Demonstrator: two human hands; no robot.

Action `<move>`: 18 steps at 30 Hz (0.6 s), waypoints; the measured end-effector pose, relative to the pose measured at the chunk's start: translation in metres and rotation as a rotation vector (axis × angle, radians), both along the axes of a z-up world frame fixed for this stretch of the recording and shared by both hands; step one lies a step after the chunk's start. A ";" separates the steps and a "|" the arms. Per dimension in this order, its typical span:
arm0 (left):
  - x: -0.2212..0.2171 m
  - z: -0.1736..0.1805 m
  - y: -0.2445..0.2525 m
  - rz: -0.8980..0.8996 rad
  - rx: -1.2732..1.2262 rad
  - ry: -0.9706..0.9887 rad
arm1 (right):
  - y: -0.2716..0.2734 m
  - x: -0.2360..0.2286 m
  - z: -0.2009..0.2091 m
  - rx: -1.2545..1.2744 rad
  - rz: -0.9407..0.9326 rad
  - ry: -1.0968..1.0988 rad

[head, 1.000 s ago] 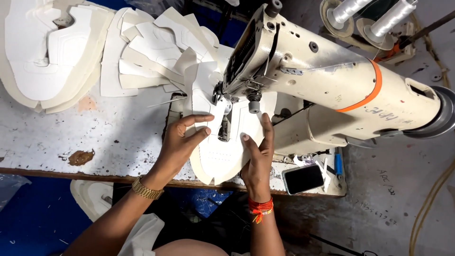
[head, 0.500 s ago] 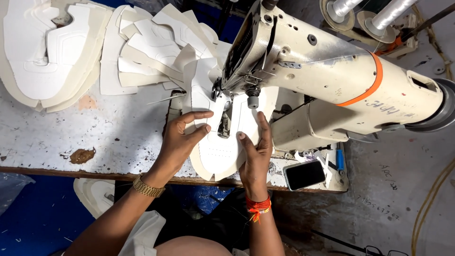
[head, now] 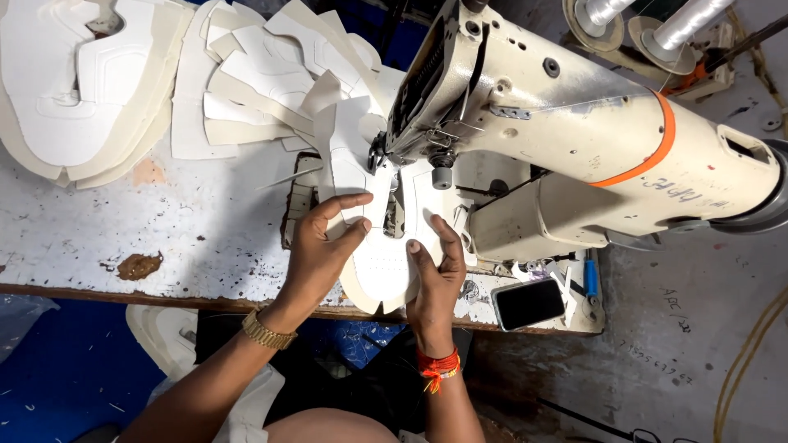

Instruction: The person stitches together shoe upper components using an industrial sewing machine.

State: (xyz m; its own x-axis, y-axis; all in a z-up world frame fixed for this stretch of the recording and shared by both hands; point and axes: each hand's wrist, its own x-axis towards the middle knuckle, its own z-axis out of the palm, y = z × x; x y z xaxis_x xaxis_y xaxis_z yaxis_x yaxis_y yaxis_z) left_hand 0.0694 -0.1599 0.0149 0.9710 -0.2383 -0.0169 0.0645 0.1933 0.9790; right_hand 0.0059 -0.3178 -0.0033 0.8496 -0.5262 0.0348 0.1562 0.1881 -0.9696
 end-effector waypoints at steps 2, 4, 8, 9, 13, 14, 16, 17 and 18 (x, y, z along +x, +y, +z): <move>-0.001 -0.006 -0.003 0.043 -0.030 -0.004 | -0.002 0.001 -0.006 0.065 0.009 -0.007; -0.001 -0.008 -0.004 0.046 -0.056 -0.034 | -0.003 0.000 -0.010 0.063 0.007 -0.009; 0.004 -0.005 -0.006 0.054 -0.089 -0.005 | -0.003 0.008 -0.013 0.044 -0.023 -0.041; 0.006 -0.006 -0.006 0.059 -0.090 -0.005 | -0.002 0.010 -0.012 0.043 -0.018 -0.040; 0.015 -0.009 -0.009 0.037 -0.148 0.025 | -0.001 0.016 -0.014 0.053 -0.060 -0.057; 0.017 -0.010 -0.010 0.036 -0.163 0.039 | -0.001 0.018 -0.016 0.070 -0.066 -0.087; 0.022 -0.007 -0.011 0.040 -0.139 0.017 | -0.001 0.023 -0.016 0.096 -0.069 -0.096; 0.025 -0.006 -0.012 0.046 -0.115 -0.004 | -0.002 0.025 -0.015 0.122 -0.069 -0.104; 0.028 -0.008 -0.013 0.047 -0.117 -0.004 | -0.001 0.028 -0.014 0.120 -0.067 -0.104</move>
State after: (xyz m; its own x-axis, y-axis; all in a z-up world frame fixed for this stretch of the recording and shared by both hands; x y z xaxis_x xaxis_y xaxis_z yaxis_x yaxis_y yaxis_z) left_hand 0.0972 -0.1728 0.0068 0.9812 -0.1928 0.0123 0.0488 0.3092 0.9497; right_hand 0.0339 -0.3192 -0.0172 0.8073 -0.5876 0.0544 0.2710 0.2873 -0.9187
